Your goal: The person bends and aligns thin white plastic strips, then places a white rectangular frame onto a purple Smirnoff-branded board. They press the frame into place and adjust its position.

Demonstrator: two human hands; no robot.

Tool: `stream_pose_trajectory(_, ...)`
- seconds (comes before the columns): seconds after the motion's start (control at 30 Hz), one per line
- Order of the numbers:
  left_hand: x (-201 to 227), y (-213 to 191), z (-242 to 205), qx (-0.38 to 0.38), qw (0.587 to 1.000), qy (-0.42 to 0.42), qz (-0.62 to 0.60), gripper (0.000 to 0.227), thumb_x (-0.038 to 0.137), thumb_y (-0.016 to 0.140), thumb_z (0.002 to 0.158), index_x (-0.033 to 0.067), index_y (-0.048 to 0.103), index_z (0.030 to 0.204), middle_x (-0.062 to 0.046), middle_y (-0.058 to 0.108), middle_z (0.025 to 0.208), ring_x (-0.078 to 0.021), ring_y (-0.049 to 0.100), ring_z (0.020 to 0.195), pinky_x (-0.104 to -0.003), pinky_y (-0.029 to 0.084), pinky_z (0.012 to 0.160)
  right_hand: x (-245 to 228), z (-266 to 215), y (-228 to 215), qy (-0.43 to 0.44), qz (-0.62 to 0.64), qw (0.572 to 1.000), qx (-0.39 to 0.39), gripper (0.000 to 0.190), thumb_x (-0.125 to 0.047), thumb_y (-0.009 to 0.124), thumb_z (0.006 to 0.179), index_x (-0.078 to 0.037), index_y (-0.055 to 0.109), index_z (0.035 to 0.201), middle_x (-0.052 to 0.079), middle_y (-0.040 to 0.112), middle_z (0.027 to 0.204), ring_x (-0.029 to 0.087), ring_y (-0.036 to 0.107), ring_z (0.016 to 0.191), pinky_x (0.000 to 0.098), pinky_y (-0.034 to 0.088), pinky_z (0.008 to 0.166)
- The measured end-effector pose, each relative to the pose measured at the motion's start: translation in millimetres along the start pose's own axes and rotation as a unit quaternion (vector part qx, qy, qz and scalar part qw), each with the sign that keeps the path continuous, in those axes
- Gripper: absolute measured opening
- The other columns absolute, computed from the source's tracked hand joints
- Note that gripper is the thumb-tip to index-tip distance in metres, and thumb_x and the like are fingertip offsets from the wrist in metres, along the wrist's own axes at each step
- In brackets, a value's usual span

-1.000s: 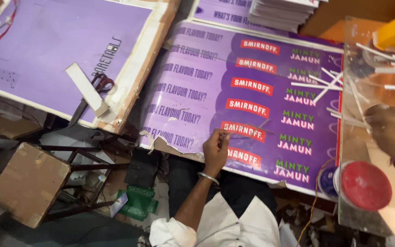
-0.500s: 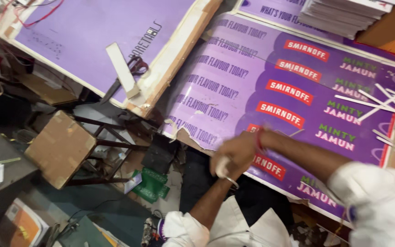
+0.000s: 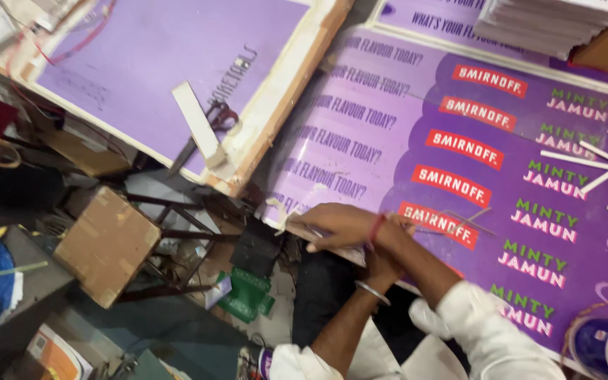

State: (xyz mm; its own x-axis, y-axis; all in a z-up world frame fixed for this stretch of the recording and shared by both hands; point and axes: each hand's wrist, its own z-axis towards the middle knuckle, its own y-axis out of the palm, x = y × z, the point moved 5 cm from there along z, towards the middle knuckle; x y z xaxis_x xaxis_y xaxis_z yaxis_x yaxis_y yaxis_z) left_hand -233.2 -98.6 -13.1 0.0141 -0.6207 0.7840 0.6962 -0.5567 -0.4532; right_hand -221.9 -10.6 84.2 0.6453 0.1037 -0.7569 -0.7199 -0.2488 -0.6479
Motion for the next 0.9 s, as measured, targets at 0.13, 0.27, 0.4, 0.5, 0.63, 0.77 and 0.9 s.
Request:
stream_pose_trajectory(0.13, 28, -19, 7, -0.053, 0.998, 0.015, 0.015, 0.018, 0.023, 0.068, 0.093, 0.0087, 0.062, 0.103, -0.01, 0.066, 0.089, -0.028, 0.062, 0.082, -0.043, 0.047, 0.075, -40, -56, 18, -0.031, -0.145, 0.98, 0.13, 0.068, -0.04, 0.074, 0.084, -0.003, 0.054, 0.138, 0.023, 0.062, 0.127, 0.04, 0.057, 0.118, 0.049, 0.041, 0.101)
stream_pose_trajectory(0.27, 63, -25, 11, -0.18, 0.978, 0.073, 0.078, 0.016, 0.02, 0.064, 0.097, 0.0081, 0.062, 0.108, -0.009, 0.065, 0.089, -0.0258, 0.061, 0.083, -0.043, 0.047, 0.077, -51, -100, 40, 0.038, -0.156, 0.971, 0.175, 0.054, -0.037, 0.071, 0.089, -0.013, 0.061, 0.135, 0.01, 0.064, 0.131, 0.032, 0.058, 0.124, 0.0503, 0.042, 0.108)
stream_pose_trajectory(0.4, 68, -32, 13, -0.123, 0.983, 0.121, 0.055, 0.019, 0.019, 0.063, 0.094, 0.0074, 0.061, 0.108, -0.009, 0.064, 0.088, -0.0254, 0.061, 0.083, -0.042, 0.047, 0.076, -48, -154, 35, 0.033, -0.166, 0.905, 0.389, 0.032, -0.028, 0.067, 0.098, -0.018, 0.063, 0.128, 0.004, 0.065, 0.133, 0.027, 0.058, 0.136, 0.0532, 0.037, 0.122)
stream_pose_trajectory(0.5, 50, -31, 12, -0.046, 0.994, 0.039, -0.09, 0.018, 0.02, 0.065, 0.093, 0.0068, 0.062, 0.104, -0.008, 0.067, 0.088, -0.0228, 0.064, 0.08, -0.036, 0.049, 0.07, -25, -195, 25, 0.144, -0.209, 0.851, 0.46, 0.04, -0.024, 0.067, 0.093, -0.012, 0.062, 0.131, 0.013, 0.064, 0.132, 0.033, 0.054, 0.134, 0.0554, 0.03, 0.119)
stream_pose_trajectory(0.63, 17, -20, 6, -0.046, 0.928, -0.148, -0.338, 0.012, 0.014, 0.062, 0.105, 0.0017, 0.061, 0.107, -0.003, 0.061, 0.084, -0.0113, 0.057, 0.074, -0.027, 0.046, 0.066, 1, -237, 25, 0.211, -0.097, 0.839, 0.492, 0.041, -0.017, 0.061, 0.103, -0.007, 0.056, 0.142, 0.012, 0.063, 0.136, 0.029, 0.055, 0.134, 0.0506, 0.03, 0.123)
stream_pose_trajectory(0.77, 3, -21, 3, 0.001, 0.88, -0.178, -0.44, 0.011, 0.012, 0.059, 0.106, 0.0015, 0.058, 0.109, -0.001, 0.057, 0.086, -0.009, 0.056, 0.074, -0.025, 0.047, 0.07, 9, -255, 38, 0.297, -0.176, 0.798, 0.494, 0.04, -0.016, 0.071, 0.094, -0.009, 0.064, 0.133, 0.006, 0.069, 0.121, 0.023, 0.06, 0.116, 0.0444, 0.032, 0.105)
stream_pose_trajectory(0.9, 3, -28, 6, 0.061, 0.878, -0.185, -0.436, 0.01, 0.013, 0.057, 0.107, 0.0024, 0.055, 0.107, -0.005, 0.06, 0.083, -0.0107, 0.055, 0.069, -0.026, 0.048, 0.064, 14, -260, 39, 0.311, -0.136, 0.771, 0.538, 0.037, -0.02, 0.077, 0.092, -0.01, 0.069, 0.127, 0.005, 0.069, 0.111, 0.022, 0.06, 0.108, 0.0417, 0.032, 0.103)
